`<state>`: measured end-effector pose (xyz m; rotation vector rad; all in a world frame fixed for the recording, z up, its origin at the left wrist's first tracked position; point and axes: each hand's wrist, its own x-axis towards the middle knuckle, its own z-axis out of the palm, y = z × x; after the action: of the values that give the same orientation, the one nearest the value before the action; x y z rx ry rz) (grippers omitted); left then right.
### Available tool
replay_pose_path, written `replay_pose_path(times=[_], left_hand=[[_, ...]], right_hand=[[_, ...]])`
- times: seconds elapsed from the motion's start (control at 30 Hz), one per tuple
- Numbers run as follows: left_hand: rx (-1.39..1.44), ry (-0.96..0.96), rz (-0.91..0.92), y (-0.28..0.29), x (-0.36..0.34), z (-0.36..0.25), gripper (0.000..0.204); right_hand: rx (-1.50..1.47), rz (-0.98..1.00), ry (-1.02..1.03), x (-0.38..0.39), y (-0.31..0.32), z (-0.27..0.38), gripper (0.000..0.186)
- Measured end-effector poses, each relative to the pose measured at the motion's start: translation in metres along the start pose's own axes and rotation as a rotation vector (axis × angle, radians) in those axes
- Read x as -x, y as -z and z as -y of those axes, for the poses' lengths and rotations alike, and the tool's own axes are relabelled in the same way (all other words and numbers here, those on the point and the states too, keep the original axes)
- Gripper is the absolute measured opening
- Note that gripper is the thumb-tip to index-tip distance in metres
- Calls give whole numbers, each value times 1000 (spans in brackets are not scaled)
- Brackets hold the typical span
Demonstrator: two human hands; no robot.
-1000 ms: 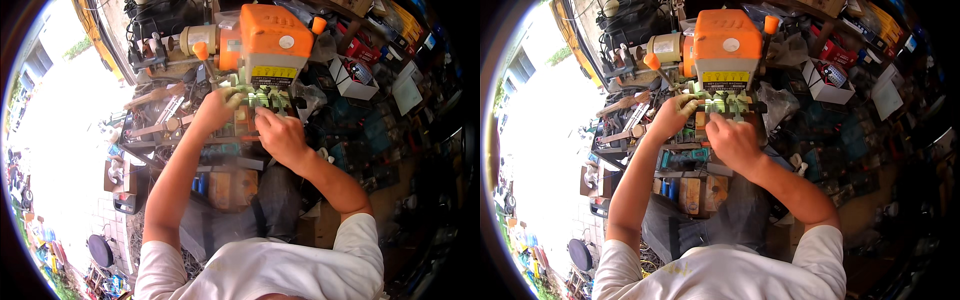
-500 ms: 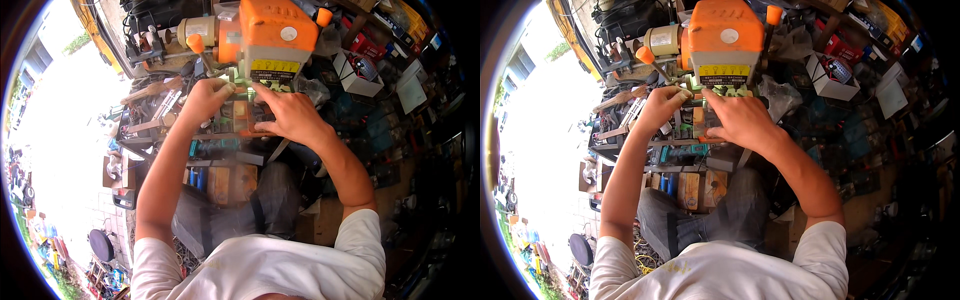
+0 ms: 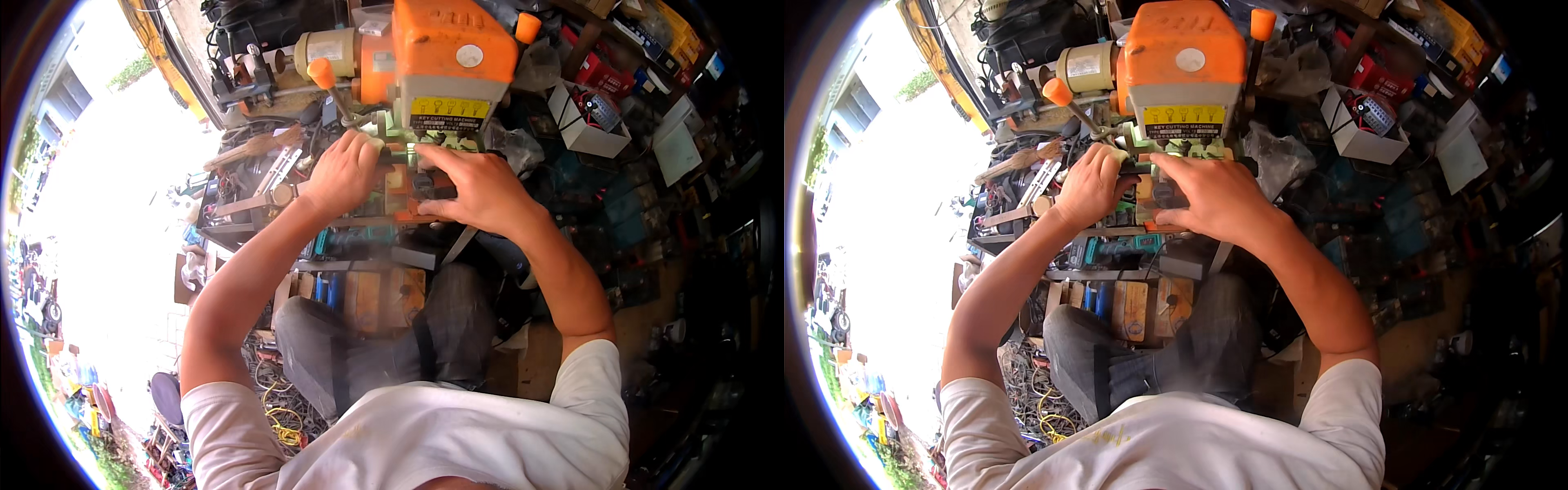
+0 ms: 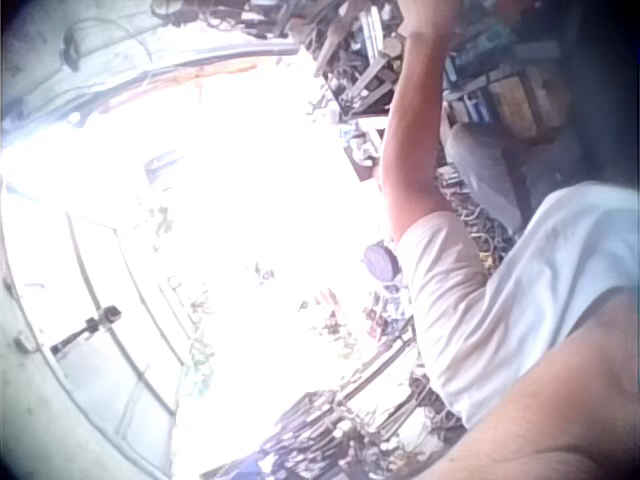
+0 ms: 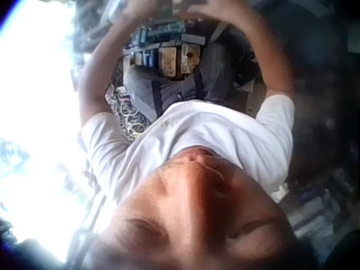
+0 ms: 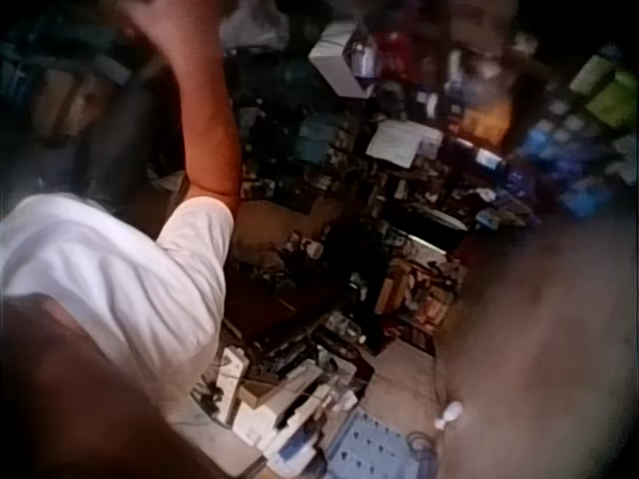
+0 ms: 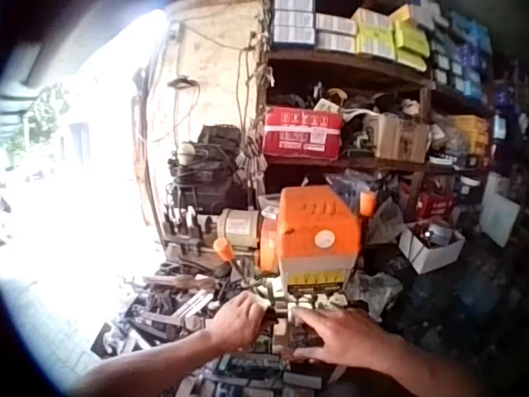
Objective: The person operates a key cutting machine to duplicate keys. They insert a key blank into the machine's vise, lower the cutting arm to machine the key, and then remove the finished key. This process is repeated for multiple keys.
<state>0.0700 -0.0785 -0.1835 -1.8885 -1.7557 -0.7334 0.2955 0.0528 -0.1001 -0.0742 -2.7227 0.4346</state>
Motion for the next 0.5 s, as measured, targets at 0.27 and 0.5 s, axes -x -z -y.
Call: replay_pose_path(times=[0.27,0.5], left_hand=[[651,469,-396,48,-71,-46,35],[1373,1045,-278,-7,-143,20,55]], right_hand=[[53,-692,-88,-15,107,-27,77],[111,-321,-245,-61,132,-43,108]])
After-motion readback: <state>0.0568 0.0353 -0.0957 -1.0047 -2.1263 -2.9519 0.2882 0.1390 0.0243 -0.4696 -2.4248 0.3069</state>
